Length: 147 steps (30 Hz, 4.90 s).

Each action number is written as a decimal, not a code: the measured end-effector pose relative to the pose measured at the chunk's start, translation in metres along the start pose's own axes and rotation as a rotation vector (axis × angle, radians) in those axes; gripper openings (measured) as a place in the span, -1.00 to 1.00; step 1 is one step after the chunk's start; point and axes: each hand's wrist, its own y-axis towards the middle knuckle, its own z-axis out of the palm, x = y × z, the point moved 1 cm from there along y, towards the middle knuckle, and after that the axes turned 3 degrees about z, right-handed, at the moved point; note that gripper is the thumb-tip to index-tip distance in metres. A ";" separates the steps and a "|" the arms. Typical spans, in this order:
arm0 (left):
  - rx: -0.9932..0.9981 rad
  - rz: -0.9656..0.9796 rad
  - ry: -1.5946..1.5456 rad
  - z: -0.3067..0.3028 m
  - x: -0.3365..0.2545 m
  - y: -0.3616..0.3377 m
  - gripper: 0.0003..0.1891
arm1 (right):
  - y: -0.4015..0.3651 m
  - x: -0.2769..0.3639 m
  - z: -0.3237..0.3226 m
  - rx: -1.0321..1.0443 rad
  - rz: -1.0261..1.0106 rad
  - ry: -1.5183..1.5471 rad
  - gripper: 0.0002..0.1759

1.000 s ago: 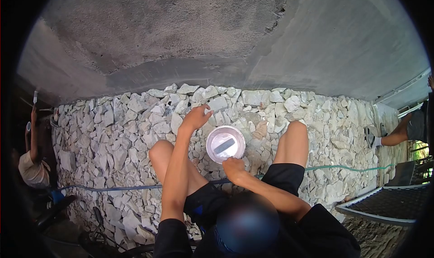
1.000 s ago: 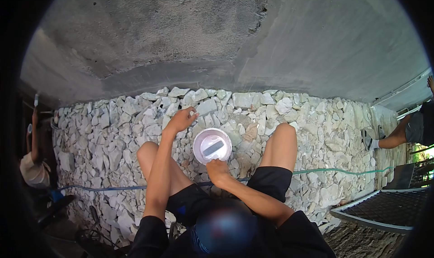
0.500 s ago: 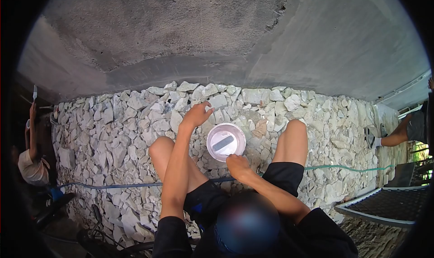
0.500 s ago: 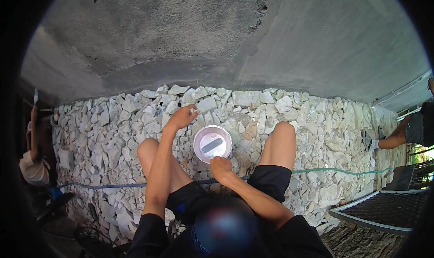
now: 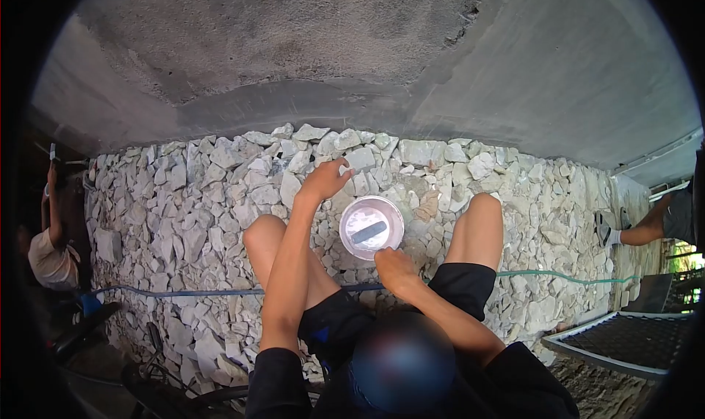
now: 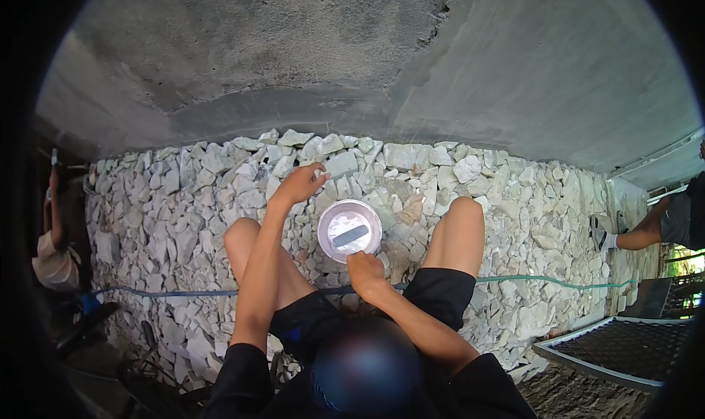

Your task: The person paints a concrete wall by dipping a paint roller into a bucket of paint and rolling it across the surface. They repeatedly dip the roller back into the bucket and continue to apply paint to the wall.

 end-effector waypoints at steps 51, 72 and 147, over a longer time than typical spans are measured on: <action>0.398 0.008 0.244 0.075 0.017 -0.004 -0.37 | -0.024 -0.117 0.086 0.332 0.239 1.549 -0.70; 0.365 -0.205 -0.291 0.053 -0.011 -0.048 -0.47 | -0.051 -0.105 0.059 0.242 0.059 1.472 -0.82; -1.163 -0.596 -1.288 -0.593 -0.081 -0.454 -0.69 | -0.061 0.518 -0.609 0.314 -0.614 0.143 -0.63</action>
